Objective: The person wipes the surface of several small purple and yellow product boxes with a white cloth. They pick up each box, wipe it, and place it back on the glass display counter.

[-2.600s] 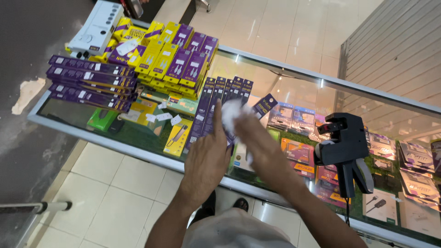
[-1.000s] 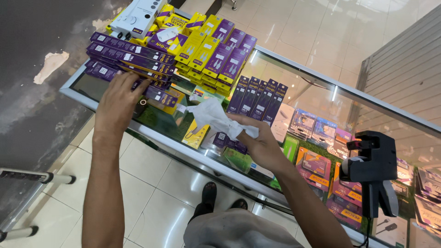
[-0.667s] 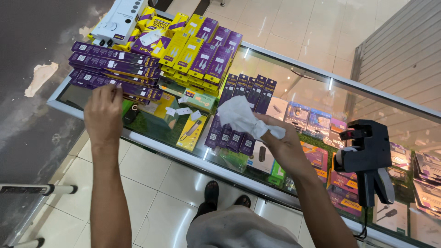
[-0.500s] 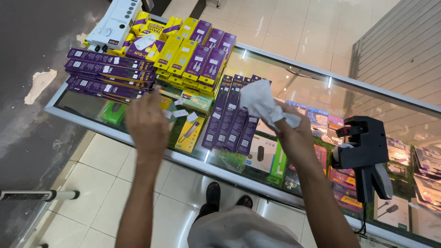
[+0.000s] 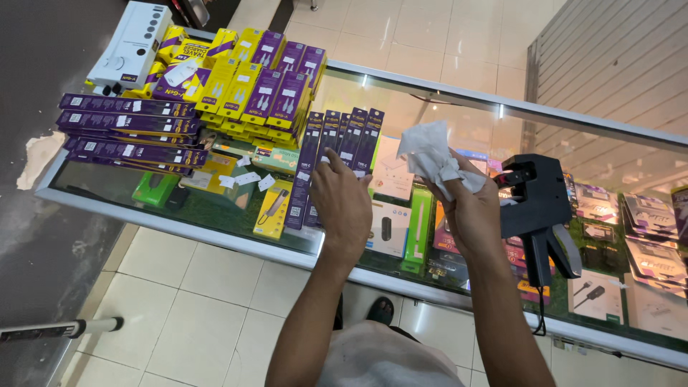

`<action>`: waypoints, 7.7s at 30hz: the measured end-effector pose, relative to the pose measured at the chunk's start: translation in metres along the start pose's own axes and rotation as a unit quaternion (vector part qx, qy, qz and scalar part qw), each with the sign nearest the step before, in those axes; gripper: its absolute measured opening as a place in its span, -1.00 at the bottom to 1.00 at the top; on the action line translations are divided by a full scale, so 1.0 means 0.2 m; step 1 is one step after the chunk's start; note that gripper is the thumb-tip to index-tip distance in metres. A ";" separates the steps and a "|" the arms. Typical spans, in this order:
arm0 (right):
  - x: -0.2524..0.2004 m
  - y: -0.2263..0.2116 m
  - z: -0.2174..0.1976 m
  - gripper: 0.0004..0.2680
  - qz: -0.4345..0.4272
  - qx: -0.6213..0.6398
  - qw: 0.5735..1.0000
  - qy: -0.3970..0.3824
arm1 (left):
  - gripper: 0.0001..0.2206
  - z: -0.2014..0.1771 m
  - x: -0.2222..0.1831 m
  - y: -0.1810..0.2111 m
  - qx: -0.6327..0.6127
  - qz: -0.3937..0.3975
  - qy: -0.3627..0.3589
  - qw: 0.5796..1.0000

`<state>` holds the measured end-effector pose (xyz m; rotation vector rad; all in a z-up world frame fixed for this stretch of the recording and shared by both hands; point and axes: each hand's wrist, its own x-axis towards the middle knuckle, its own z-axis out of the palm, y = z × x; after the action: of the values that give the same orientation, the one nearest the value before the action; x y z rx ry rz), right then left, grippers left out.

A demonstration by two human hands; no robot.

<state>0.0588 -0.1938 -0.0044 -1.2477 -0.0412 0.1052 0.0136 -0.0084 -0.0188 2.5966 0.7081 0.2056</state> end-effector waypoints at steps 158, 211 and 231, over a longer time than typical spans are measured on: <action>0.02 0.13 0.13 -0.57 -0.020 0.013 0.999 0.046 | -0.40 0.07 0.11 0.00 0.030 0.094 0.001 0.995; -0.23 0.09 0.06 -0.52 -0.446 -0.505 0.707 -0.214 | -0.21 -0.47 -0.47 -0.06 -0.134 0.268 0.110 0.948; 0.00 0.07 -0.02 -0.55 -0.476 -0.466 0.731 -0.147 | -0.14 -0.42 -0.45 -0.09 -0.195 0.253 0.089 0.943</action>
<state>0.0575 -0.1932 -0.0180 -2.0503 -1.1293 -0.7108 -0.0923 -0.0091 0.0456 2.3345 0.0229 0.6729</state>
